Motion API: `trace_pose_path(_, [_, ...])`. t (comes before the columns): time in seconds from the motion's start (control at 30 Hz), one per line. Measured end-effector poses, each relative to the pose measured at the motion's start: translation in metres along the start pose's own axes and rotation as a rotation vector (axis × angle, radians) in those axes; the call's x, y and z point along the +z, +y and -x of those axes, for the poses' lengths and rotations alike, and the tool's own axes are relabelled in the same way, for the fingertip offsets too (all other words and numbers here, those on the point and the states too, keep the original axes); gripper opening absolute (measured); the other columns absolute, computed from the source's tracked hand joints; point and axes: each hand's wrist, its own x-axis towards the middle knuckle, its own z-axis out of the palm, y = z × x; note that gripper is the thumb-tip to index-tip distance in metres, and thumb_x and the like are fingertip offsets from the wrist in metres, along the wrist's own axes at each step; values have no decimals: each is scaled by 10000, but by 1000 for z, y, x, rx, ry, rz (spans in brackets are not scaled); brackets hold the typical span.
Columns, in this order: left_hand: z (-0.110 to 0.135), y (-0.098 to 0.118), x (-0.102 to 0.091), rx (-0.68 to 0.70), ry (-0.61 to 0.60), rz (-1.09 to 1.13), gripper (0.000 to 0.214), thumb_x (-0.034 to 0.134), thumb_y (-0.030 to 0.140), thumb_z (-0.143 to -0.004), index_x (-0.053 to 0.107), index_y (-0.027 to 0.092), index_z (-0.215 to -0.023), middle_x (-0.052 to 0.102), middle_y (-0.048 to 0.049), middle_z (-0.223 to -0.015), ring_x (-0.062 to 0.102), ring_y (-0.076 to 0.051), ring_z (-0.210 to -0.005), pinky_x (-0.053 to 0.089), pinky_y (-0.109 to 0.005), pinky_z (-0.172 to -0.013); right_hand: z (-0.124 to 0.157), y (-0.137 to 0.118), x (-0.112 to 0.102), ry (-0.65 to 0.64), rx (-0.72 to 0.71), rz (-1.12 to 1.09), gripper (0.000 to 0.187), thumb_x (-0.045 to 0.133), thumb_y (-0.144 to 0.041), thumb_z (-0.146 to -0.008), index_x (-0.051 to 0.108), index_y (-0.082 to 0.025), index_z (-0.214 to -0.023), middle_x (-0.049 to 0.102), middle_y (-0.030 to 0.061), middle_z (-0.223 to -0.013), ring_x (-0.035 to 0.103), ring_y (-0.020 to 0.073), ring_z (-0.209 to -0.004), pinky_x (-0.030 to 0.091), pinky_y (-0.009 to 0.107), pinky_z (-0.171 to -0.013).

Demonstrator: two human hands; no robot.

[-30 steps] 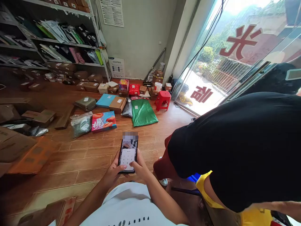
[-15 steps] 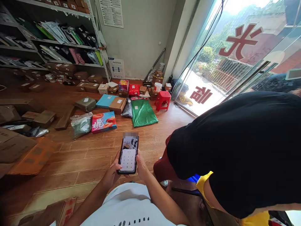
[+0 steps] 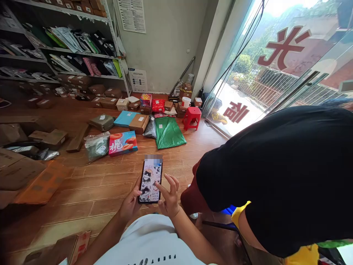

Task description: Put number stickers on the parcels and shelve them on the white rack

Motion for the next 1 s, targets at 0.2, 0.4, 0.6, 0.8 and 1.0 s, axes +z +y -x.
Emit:
trace_pose_path(0.2, [1,3,-2,-20,-18,23,1067,600,269,-698,63,338,-1618,504,-139,-1488,665,-319,-992,616,-358,-570,9,5,3,78,-61,46,542,277,-520,-1020,704,-298,-1268,412,110,-1489,411,345,-1299,391,580,-1046])
trace_pose_path(0.4, [2,4,0,-23,-81,-16,1227,625,61,-569,61,376,-1612,474,-103,-1534,636,-312,-1109,628,-336,-682,10,6,4,83,-14,31,534,277,-483,-1018,645,-265,-1337,450,118,-1458,427,340,-1283,379,572,-1048])
trace_pose_path(0.6, [-2,2,-3,-36,-41,-68,1132,644,110,-680,64,402,-1608,505,-104,-1506,651,-305,-1085,629,-325,-621,12,9,7,76,36,4,508,295,-448,-996,574,-326,-1403,447,100,-1474,455,346,-1268,390,602,-1021])
trace_pose_path(0.8, [-4,4,-1,-22,16,-100,1048,674,232,-754,88,340,-1616,530,-143,-1462,675,-268,-947,613,-317,-561,10,9,8,68,36,-3,489,328,-395,-988,561,-318,-1411,470,109,-1457,464,346,-1273,401,604,-1014])
trace_pose_path(1.0, [-3,9,2,-50,15,-127,1058,676,241,-756,61,270,-1617,604,-151,-1342,657,-209,-807,599,-312,-558,4,6,9,73,20,-7,473,342,-369,-1002,539,-330,-1430,466,97,-1461,454,329,-1272,395,569,-1021])
